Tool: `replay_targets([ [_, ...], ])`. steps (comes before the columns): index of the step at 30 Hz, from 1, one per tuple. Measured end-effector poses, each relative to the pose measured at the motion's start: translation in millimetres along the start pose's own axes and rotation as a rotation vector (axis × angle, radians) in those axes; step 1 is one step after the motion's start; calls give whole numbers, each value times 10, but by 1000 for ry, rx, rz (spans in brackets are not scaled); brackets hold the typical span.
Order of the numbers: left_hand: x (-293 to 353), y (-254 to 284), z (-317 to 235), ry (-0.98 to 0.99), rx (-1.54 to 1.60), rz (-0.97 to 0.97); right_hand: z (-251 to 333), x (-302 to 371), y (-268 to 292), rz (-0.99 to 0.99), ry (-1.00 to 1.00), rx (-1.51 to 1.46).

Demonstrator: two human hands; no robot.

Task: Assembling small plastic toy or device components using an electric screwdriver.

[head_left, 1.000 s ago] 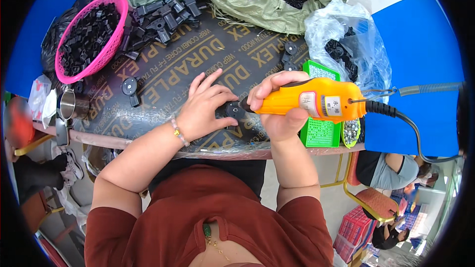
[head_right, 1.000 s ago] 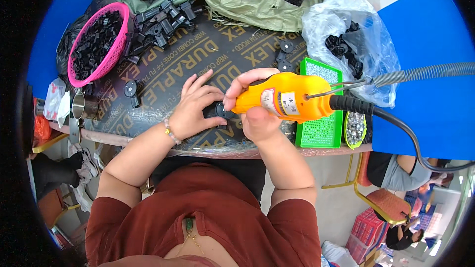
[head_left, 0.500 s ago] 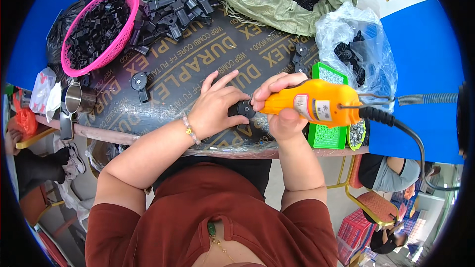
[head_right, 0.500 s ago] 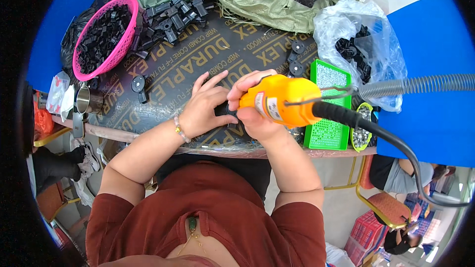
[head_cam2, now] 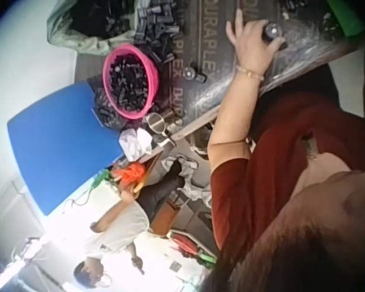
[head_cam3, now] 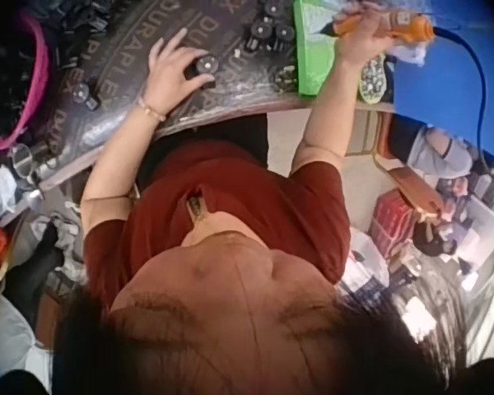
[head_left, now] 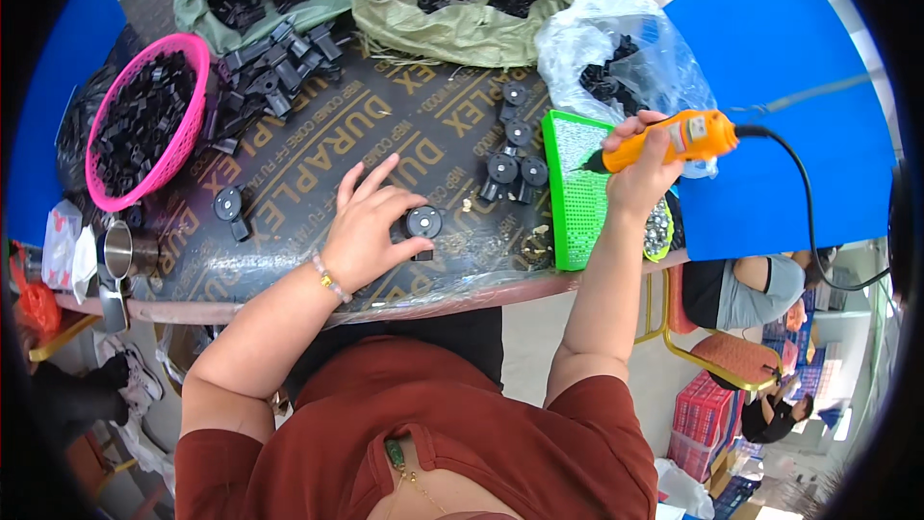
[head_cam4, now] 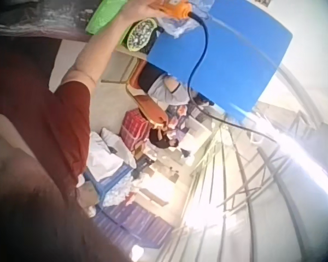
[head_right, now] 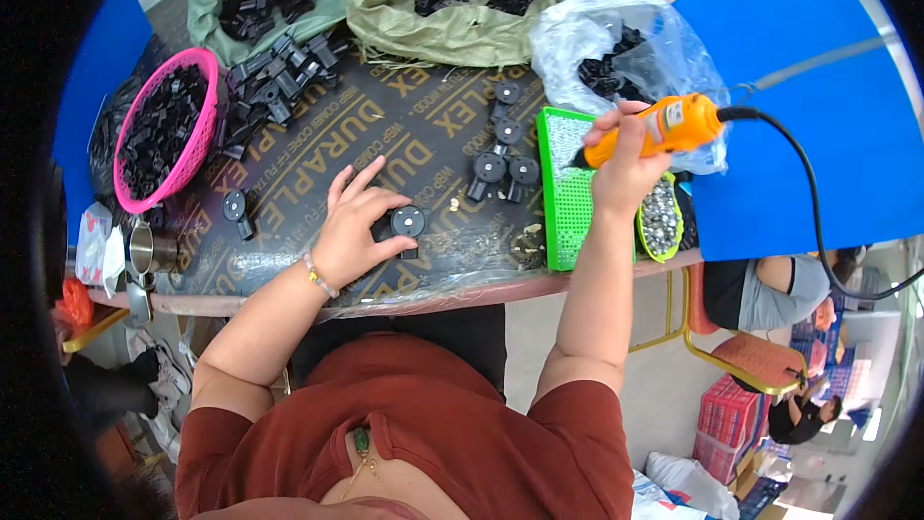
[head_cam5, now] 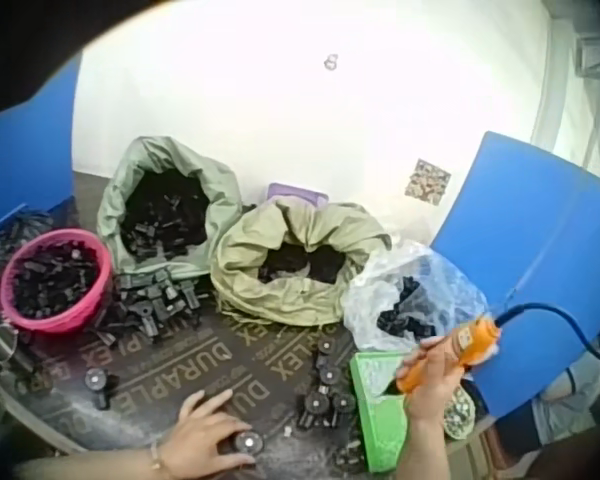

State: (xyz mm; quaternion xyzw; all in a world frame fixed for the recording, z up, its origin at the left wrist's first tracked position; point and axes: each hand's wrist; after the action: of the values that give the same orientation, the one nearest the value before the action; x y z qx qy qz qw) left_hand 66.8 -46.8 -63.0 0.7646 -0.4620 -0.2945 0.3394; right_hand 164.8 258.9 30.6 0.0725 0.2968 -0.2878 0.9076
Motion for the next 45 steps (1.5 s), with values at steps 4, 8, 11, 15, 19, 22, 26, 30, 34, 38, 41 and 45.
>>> replay_targets([
  [4, -24, -4, -18, 2, -5, 0, -285, -91, 508, -146, -63, 118],
  [8, -28, 14, -13, 6, -6, 11, -428, -57, 568, -171, -45, 102],
  [11, -42, 36, -38, 15, -9, 22, -442, -44, 578, -175, -58, 97],
  [15, -46, 32, -47, 20, -10, 29, -453, -58, 600, -141, -49, 116],
  [19, -44, 20, -47, 16, -1, 25, -421, -42, 593, -145, -46, 101],
  [22, -25, 30, -31, 23, -15, 40, -272, -21, 517, -162, 40, 30],
  [26, -30, 61, -51, 36, 26, 4, 191, 178, 127, 5, 79, -157],
  [30, -20, 44, -34, 14, 13, 15, 343, 568, -603, 220, 14, -398],
  [34, -18, 42, -30, 6, -8, 5, 266, 768, -1066, 356, -132, -553],
  [38, -17, 43, -32, 4, -11, -8, 205, 802, -1171, 441, -145, -433],
  [41, -6, 26, -19, 0, 0, -14, 175, 817, -1199, 436, -188, -436],
  [45, 0, 25, 1, 4, 13, -5, 151, 812, -1228, 494, -141, -458],
])
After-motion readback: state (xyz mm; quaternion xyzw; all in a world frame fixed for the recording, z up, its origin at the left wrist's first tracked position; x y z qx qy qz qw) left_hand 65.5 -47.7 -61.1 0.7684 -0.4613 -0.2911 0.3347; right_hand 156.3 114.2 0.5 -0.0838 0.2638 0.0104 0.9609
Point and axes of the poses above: each hand's wrist, its own x-axis away from the middle knuckle, its own y-axis out of the back of the hand, z = x × y, and after that the axes turned 15 degrees about z, right-handed
